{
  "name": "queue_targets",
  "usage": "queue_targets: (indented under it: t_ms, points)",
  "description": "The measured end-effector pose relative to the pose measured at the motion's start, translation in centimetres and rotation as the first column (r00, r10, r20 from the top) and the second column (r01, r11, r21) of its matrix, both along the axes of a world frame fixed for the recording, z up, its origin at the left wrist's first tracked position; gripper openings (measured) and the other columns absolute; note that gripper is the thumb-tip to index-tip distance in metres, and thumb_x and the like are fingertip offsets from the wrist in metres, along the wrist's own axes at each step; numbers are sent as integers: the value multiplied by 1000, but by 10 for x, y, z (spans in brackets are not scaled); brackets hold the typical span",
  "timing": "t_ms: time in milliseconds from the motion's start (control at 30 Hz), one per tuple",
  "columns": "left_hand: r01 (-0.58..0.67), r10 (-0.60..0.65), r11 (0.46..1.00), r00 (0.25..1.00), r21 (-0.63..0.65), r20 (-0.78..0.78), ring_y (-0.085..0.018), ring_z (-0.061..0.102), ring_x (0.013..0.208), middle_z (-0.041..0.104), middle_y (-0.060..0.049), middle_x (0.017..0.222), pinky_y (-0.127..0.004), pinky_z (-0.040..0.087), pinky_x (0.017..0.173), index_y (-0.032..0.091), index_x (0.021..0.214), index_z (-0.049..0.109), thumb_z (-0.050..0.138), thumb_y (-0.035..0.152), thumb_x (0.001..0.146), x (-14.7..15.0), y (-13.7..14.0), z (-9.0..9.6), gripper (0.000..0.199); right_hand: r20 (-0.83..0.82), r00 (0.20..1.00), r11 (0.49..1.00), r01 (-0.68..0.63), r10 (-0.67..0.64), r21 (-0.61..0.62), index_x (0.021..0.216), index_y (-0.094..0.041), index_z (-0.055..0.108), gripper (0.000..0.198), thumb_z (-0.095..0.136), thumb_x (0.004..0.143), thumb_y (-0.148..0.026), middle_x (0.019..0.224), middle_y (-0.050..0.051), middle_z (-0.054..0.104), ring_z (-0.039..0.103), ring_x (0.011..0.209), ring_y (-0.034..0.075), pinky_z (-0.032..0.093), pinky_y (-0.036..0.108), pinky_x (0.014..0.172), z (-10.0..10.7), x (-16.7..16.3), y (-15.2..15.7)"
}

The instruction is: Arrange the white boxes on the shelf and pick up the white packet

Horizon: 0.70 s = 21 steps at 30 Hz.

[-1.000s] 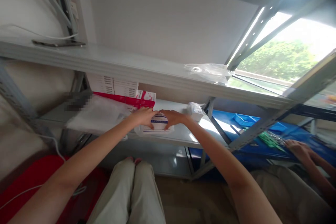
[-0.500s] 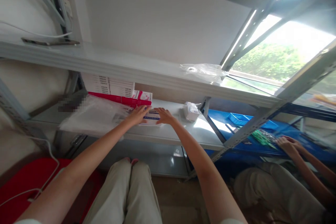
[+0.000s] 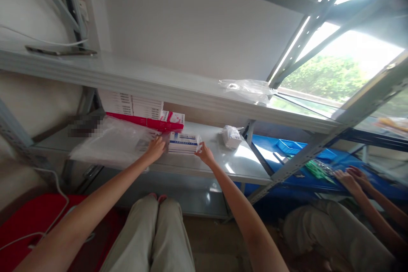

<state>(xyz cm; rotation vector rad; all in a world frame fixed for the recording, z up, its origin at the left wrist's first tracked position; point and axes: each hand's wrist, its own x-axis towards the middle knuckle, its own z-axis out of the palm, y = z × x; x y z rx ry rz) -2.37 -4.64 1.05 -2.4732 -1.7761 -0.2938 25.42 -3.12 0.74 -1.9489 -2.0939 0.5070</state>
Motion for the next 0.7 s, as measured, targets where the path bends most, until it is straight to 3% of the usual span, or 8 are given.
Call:
queue_targets:
  t_ms: [133, 233, 300, 533, 633, 700]
  points:
    - [198, -197, 980, 979, 11, -57, -34, 40, 122, 50, -19, 128, -48, 33, 98, 13, 105, 62, 45, 12, 85, 1, -9, 1, 27, -55, 998, 999, 31, -33, -41, 109, -15, 62, 34, 57, 81, -35, 100, 10, 69, 63, 97, 26, 46, 32, 80, -4, 3, 1]
    - [265, -265, 964, 963, -9, -44, -32, 45, 114, 55, -19, 120, -47, 31, 98, 13, 100, 64, 41, 12, 87, 1, -12, 4, 27, -141, 990, 998, 10, -18, -56, 98, -15, 67, 25, 53, 83, -30, 88, 8, 72, 65, 87, 22, 46, 29, 76, -5, 8, 3]
    - [289, -289, 957, 957, -11, -17, -30, 48, 108, 60, -16, 112, -45, 32, 97, 13, 96, 65, 40, 13, 88, -1, -11, 8, 26, -221, 975, 999, -17, 6, -46, 98, -16, 68, 27, 47, 86, -25, 91, 7, 72, 65, 80, 18, 47, 27, 74, -5, 13, 4]
    - [231, -215, 971, 953, -54, 214, -22, 59, 91, 68, -6, 89, -35, 37, 87, 17, 81, 62, 51, 19, 86, -14, -2, 16, 12, -452, 886, 992, -125, 105, -14, 82, -17, 72, 27, 49, 82, -30, 88, 6, 72, 65, 76, 18, 49, 28, 70, 0, 26, -11]
    - [238, -174, 957, 927, -163, 332, -18, 61, 82, 69, -3, 84, -30, 39, 80, 18, 85, 59, 51, 22, 88, -17, -7, 12, 10, -577, 808, 986, -163, 115, -33, 82, -17, 72, 28, 51, 82, -36, 89, 6, 72, 64, 76, 17, 47, 27, 65, -1, 26, -21]
    - [236, -154, 944, 934, -231, 323, -19, 62, 80, 69, -2, 81, -30, 39, 80, 17, 90, 58, 52, 27, 89, -14, -13, 8, 12, -658, 750, 981, -167, 64, -95, 74, -16, 70, 26, 56, 79, -38, 80, 6, 71, 62, 68, 15, 46, 26, 62, -8, 21, -24]
